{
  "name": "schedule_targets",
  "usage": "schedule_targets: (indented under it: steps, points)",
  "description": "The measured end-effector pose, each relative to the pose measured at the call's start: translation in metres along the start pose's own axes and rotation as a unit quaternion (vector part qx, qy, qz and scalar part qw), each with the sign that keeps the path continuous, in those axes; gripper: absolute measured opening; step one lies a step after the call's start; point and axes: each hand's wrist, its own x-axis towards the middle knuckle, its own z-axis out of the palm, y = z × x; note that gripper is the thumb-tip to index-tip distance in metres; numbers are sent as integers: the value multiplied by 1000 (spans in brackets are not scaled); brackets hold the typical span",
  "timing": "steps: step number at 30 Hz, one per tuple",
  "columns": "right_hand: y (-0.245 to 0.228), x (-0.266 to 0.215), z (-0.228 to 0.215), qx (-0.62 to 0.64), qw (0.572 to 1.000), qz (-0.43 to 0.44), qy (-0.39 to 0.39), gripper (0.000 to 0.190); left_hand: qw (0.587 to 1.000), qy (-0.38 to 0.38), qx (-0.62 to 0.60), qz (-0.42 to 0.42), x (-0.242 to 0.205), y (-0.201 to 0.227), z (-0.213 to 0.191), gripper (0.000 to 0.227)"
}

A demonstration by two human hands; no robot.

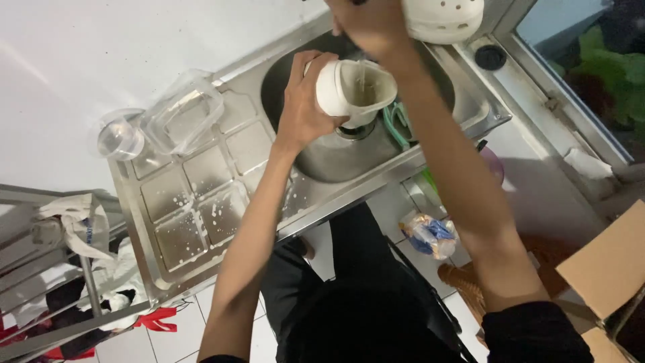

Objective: Scrubbing a white clog-style shoe with a toothbrush and rinsing it under running water in a sink.

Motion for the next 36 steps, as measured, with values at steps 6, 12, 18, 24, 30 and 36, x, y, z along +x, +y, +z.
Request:
schedule_targets:
  steps: [6, 12, 18, 24, 30, 36]
  points:
    - [-2, -1, 44, 123, 984, -69, 107, 40, 994, 93, -47, -18, -6, -1, 7, 89]
    - [-15, -5, 62, 180, 970, -67, 147, 55, 989, 146, -31, -19, -9, 2, -1, 90]
    - [2, -6, 53, 269, 956, -94, 62, 47, 984, 175, -39, -14, -15, -8, -3, 91]
    - [-3, -12, 30, 232, 968, -90, -29, 57, 985, 171, -27, -3, -18, -8, -12, 88]
    - [-4, -16, 29, 197, 971, -130, -37, 61, 991, 127, -40, 24, -22, -1, -14, 89]
    - [-10, -12, 33, 206, 976, -63, -14, 55, 996, 72, -35, -35, -29, -15, 0, 100]
